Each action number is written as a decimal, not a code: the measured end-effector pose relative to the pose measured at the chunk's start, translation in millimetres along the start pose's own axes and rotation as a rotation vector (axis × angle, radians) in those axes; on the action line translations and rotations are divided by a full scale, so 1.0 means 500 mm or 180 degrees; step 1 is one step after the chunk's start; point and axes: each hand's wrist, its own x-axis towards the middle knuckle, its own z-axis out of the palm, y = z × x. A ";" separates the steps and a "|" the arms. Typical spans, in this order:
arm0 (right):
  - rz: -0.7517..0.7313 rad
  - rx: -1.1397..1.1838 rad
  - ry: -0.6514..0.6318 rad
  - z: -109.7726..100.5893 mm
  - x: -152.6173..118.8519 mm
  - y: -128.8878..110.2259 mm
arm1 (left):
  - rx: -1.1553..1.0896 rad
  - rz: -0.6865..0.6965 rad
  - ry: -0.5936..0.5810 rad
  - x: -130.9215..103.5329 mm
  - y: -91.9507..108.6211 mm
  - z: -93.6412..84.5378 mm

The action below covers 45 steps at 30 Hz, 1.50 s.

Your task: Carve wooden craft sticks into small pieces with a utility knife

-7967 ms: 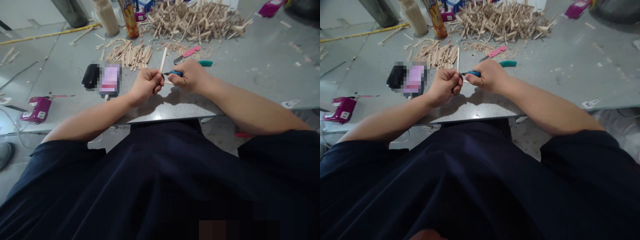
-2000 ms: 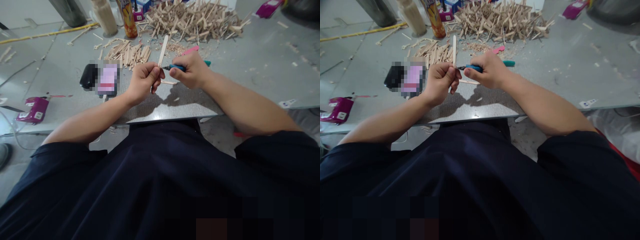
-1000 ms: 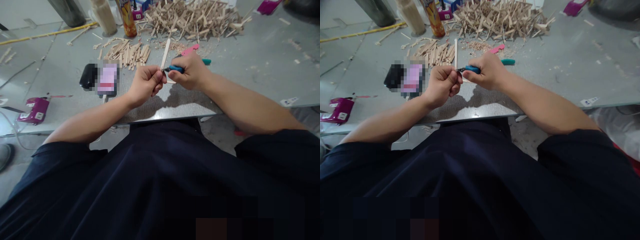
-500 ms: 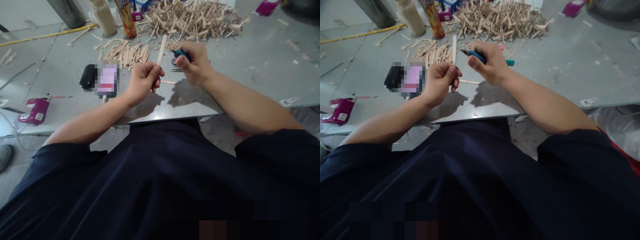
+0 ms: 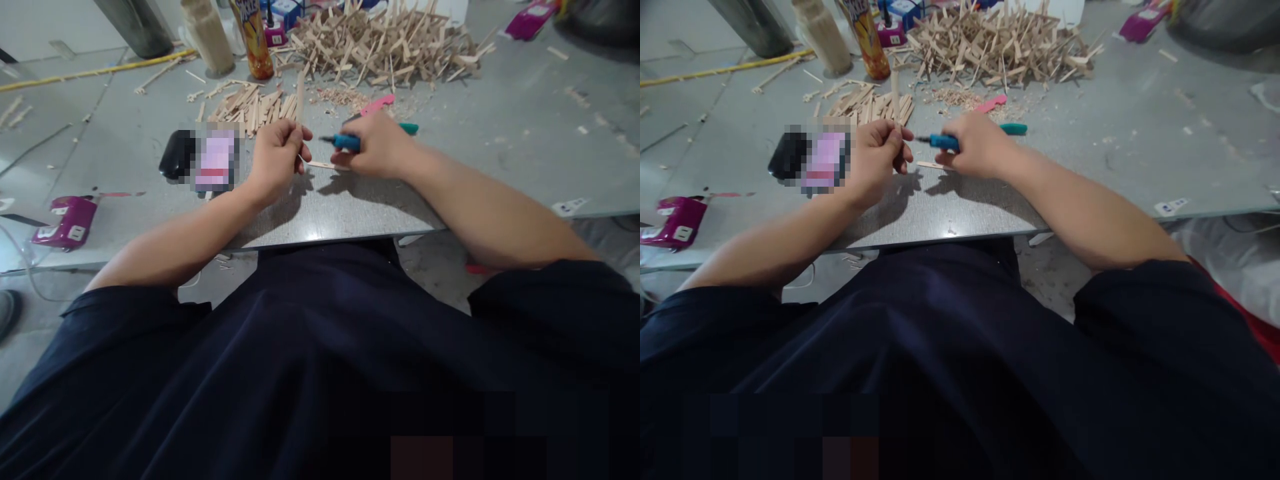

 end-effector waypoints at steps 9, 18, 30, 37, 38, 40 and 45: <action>0.0188 -0.0250 -0.0459 0.034 0.012 0.015 | -0.0080 -0.0503 -0.0018 0.019 0.002 -0.041; 0.0592 0.1112 0.0009 0.008 0.016 0.020 | -0.0219 -0.0448 0.0077 -0.030 0.095 0.002; 0.0435 0.2126 0.0514 0.008 0.009 0.009 | -0.0670 -0.0813 0.0008 -0.053 0.154 0.026; 0.0110 0.1897 0.0634 0.013 0.015 0.025 | -0.0944 -0.0876 -0.0214 -0.056 0.157 0.023; 0.0064 0.1879 0.0654 0.013 0.016 0.026 | -0.0942 -0.0907 -0.0271 -0.056 0.157 0.022; -0.0032 0.1836 0.0703 0.012 0.016 0.028 | -0.0925 -0.0993 -0.0414 -0.056 0.157 0.018; -0.0179 0.1774 0.0792 0.018 0.016 0.023 | -0.0928 -0.1230 -0.0814 -0.060 0.154 0.017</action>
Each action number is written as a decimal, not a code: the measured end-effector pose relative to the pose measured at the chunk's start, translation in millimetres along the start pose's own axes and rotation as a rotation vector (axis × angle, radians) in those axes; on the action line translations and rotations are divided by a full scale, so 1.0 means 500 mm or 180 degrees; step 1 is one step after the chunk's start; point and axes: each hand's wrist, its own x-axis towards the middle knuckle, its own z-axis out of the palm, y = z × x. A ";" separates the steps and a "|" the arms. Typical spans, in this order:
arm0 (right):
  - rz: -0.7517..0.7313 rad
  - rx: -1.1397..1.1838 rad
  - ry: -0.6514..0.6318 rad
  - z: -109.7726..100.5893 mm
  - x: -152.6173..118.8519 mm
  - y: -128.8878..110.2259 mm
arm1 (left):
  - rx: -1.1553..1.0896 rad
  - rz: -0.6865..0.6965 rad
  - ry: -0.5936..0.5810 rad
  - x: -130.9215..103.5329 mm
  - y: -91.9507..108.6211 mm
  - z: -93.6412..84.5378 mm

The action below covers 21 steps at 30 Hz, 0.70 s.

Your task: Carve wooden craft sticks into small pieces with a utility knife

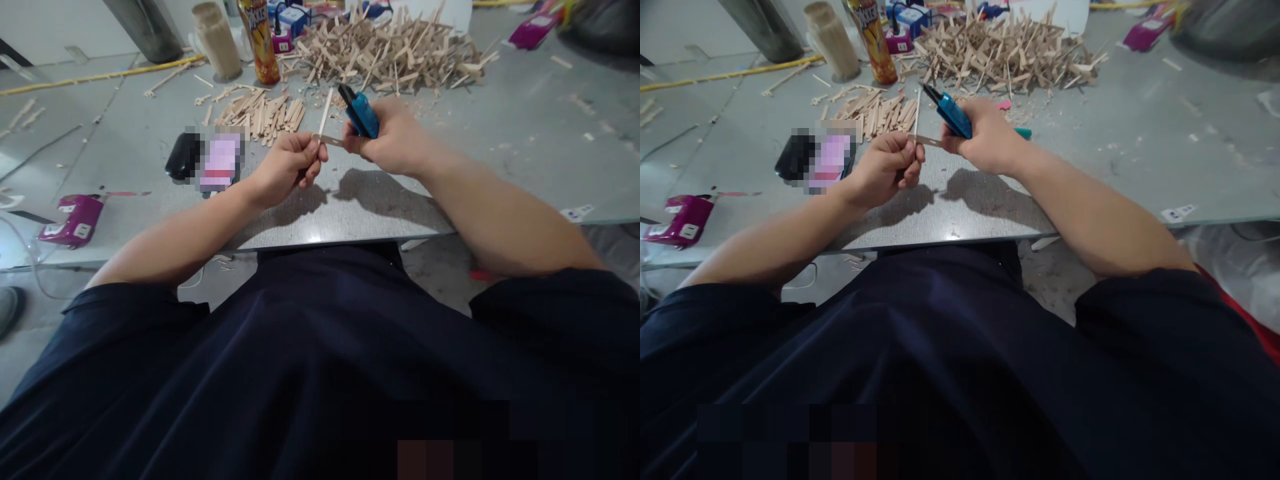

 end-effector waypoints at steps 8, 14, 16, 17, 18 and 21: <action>-0.0437 0.0195 0.0122 0.021 -0.012 -0.028 | -0.0266 -0.0064 -0.0368 -0.009 0.002 0.002; -0.0649 0.0302 0.0199 0.025 -0.020 -0.035 | -0.0270 -0.0296 -0.0291 -0.011 0.010 0.003; -0.0817 0.0363 0.0213 0.028 -0.023 -0.033 | -0.0237 -0.0397 -0.0195 -0.012 0.012 0.007; -0.0874 0.0405 0.0227 0.029 -0.024 -0.033 | -0.0223 -0.0417 -0.0157 -0.013 0.013 0.009; -0.0877 0.0447 0.0262 0.029 -0.026 -0.035 | -0.0209 -0.0421 -0.0125 -0.014 0.014 0.012; -0.0624 0.0524 0.0281 0.030 -0.031 -0.045 | -0.0143 -0.0404 -0.0021 -0.017 0.014 0.016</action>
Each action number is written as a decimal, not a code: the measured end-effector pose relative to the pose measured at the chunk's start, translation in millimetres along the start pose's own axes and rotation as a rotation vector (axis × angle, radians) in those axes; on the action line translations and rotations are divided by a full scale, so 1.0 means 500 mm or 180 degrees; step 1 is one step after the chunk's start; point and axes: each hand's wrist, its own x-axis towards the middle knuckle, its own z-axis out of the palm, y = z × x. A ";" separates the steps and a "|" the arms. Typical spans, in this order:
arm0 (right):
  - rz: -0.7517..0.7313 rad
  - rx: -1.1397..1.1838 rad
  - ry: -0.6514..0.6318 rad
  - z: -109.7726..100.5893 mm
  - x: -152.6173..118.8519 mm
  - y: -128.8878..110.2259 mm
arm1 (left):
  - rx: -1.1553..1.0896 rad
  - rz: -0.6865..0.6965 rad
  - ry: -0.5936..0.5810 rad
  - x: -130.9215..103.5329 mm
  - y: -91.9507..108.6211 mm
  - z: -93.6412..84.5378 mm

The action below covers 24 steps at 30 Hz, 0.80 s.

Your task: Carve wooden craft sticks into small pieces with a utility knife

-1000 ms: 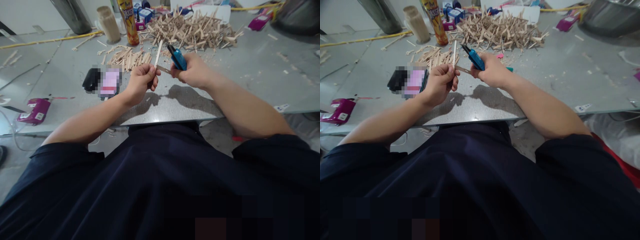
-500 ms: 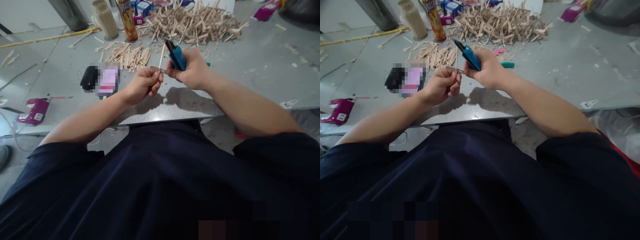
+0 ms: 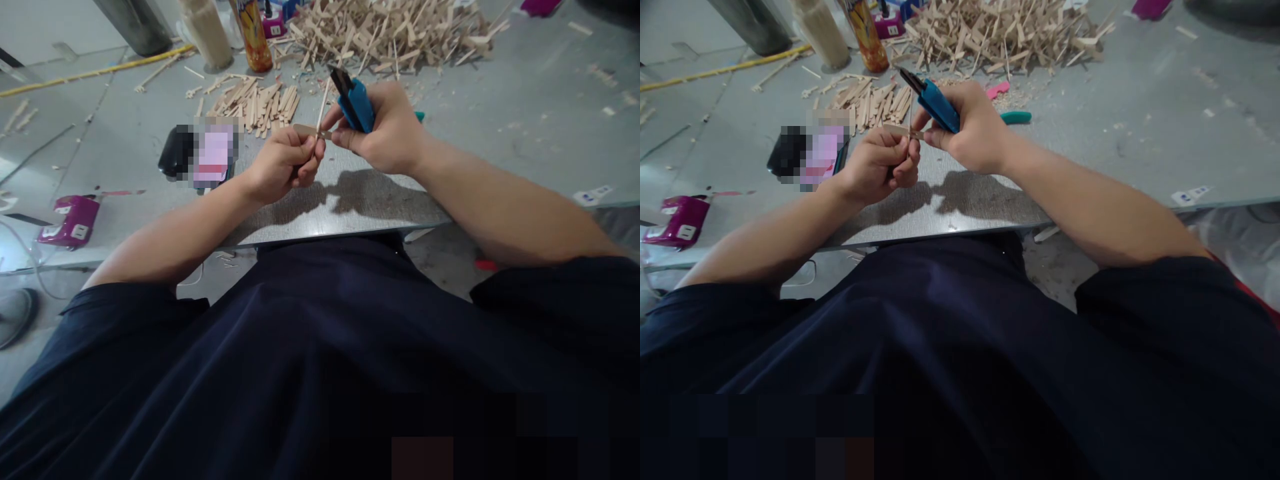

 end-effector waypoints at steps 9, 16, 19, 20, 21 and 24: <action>0.0119 -0.0034 -0.0108 0.000 -0.005 -0.002 | 0.0012 0.0089 -0.0131 -0.003 -0.006 0.003; 0.0362 -0.0258 -0.0002 0.002 0.004 -0.009 | -0.0138 0.0178 -0.0135 0.003 -0.011 0.002; 0.0374 -0.0288 0.0008 0.002 0.006 -0.010 | -0.0098 0.0131 0.0072 0.004 -0.012 0.006; 0.0373 -0.0292 0.0008 0.001 0.007 -0.010 | -0.0119 0.0147 0.0089 0.004 -0.013 0.008; 0.0371 -0.0306 0.0005 0.000 0.008 -0.008 | -0.0166 0.0185 0.0066 0.004 -0.014 0.009; 0.0337 -0.0379 -0.0048 -0.009 0.017 0.003 | -0.0436 0.0442 -0.0060 0.006 -0.017 0.009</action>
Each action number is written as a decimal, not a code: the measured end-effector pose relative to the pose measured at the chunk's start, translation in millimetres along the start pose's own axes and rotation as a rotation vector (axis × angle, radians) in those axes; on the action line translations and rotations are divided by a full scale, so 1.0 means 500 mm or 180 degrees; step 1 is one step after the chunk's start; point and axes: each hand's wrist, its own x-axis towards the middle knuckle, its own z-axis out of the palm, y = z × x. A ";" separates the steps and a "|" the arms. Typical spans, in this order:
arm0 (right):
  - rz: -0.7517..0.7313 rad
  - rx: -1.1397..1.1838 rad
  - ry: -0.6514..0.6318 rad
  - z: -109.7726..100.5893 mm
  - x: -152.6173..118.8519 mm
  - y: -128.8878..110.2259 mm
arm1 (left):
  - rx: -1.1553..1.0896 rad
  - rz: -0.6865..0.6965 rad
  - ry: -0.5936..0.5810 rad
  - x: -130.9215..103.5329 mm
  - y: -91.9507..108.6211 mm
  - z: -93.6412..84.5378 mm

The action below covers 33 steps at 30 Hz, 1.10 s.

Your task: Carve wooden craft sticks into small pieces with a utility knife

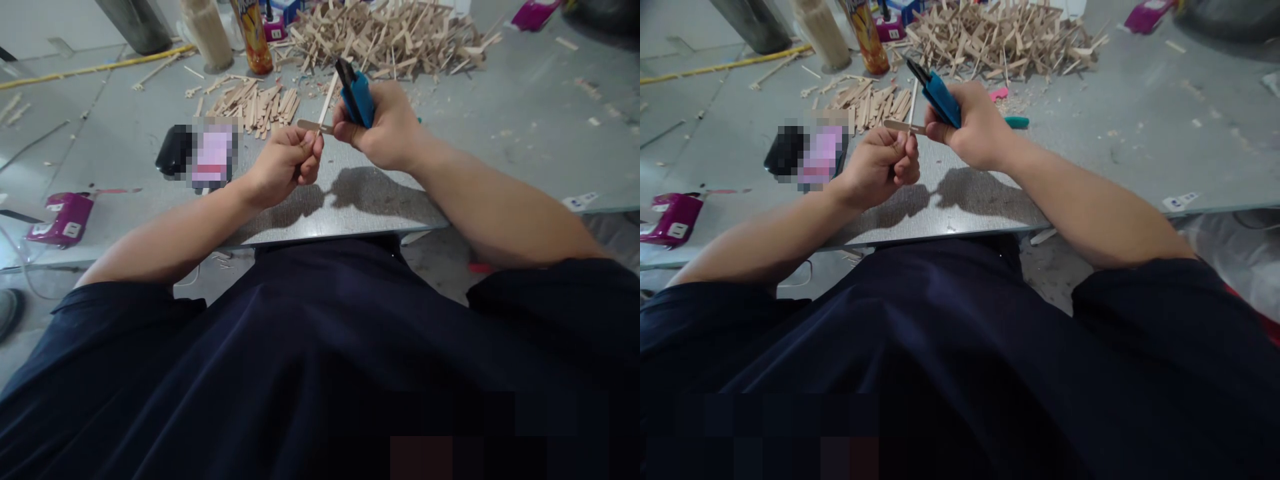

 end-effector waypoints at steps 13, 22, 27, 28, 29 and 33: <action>-0.0187 0.0581 0.0552 -0.014 0.018 0.047 | 0.0110 0.0493 0.0200 0.026 -0.013 -0.051; -0.0197 0.0958 0.0801 0.002 0.012 0.034 | 0.0071 0.0240 0.0341 0.008 0.005 -0.023; 0.0028 0.0901 0.0748 0.010 0.015 0.031 | 0.0305 0.0097 0.0564 0.003 0.016 -0.011; 0.0053 0.0857 0.0743 0.011 0.016 0.031 | 0.0337 0.0067 0.0575 0.003 0.017 -0.011; 0.0072 0.0819 0.0747 0.011 0.015 0.031 | 0.0356 0.0046 0.0568 0.003 0.017 -0.012; 0.0092 0.0804 0.0747 0.010 0.012 0.025 | 0.0274 0.0192 0.0370 0.009 0.002 -0.024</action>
